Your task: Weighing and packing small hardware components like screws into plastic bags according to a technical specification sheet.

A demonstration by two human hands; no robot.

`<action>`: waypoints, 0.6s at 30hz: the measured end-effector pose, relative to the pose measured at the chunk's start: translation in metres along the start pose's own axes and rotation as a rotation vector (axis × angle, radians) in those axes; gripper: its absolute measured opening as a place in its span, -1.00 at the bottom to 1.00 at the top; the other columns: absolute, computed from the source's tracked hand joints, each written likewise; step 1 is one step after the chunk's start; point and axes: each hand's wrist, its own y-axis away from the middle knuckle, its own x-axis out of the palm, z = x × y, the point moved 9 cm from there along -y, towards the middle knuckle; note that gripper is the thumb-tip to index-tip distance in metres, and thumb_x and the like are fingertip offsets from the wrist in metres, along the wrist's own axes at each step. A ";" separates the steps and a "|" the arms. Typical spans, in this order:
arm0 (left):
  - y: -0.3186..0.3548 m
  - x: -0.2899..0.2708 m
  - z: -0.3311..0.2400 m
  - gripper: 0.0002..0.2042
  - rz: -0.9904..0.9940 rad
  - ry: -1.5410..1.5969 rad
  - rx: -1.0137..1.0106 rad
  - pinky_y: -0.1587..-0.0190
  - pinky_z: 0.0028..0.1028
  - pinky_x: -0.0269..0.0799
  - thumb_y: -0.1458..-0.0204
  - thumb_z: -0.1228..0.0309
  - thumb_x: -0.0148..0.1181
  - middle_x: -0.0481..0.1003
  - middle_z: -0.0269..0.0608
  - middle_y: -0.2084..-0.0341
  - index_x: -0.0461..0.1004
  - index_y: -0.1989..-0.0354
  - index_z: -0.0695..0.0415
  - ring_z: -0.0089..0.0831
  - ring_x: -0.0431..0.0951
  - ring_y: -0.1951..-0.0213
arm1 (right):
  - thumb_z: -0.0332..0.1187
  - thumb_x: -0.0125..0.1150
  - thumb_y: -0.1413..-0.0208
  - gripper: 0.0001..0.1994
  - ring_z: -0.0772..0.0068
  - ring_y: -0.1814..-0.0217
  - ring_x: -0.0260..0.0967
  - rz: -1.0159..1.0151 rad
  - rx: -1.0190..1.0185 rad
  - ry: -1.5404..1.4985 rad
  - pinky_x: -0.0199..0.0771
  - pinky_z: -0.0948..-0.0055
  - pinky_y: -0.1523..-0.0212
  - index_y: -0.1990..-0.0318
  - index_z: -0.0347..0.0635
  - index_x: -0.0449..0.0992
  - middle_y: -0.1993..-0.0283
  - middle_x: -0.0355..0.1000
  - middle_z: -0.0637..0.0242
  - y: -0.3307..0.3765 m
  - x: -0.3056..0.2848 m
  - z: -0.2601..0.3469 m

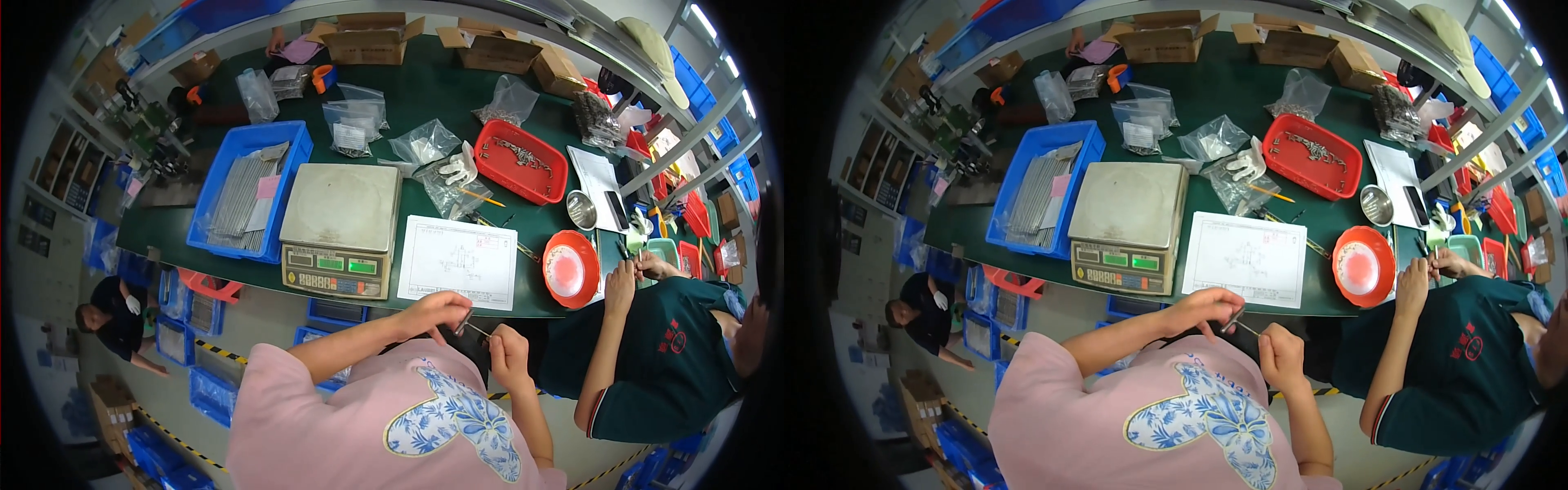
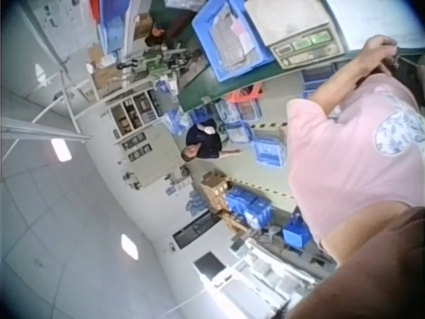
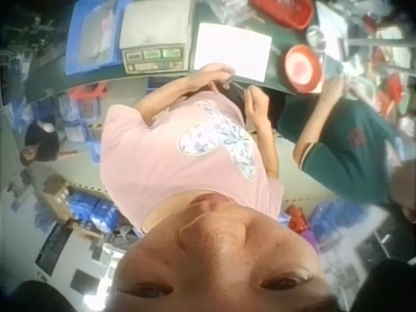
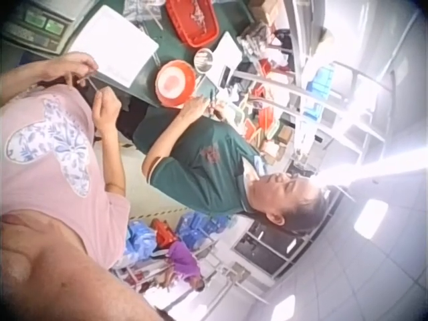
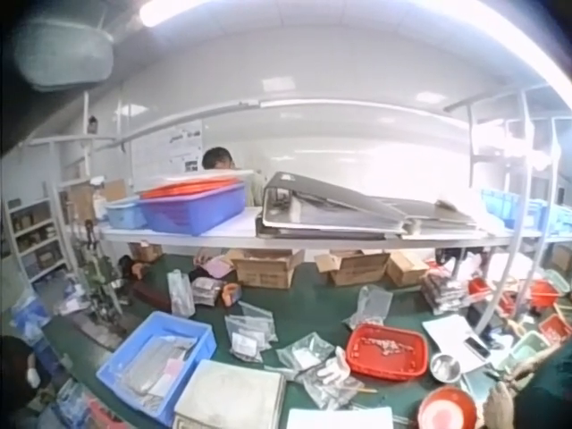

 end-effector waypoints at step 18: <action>0.021 0.027 -0.044 -0.65 -0.015 -0.707 0.865 0.50 -0.59 0.38 0.12 0.62 -0.06 0.30 -0.24 0.23 0.18 0.08 0.18 -0.47 0.38 0.28 | -0.48 -0.09 0.05 -0.83 0.29 0.73 0.12 0.023 0.871 -1.140 0.10 0.42 0.68 0.65 -0.27 0.23 0.71 0.15 0.22 0.030 0.034 -0.055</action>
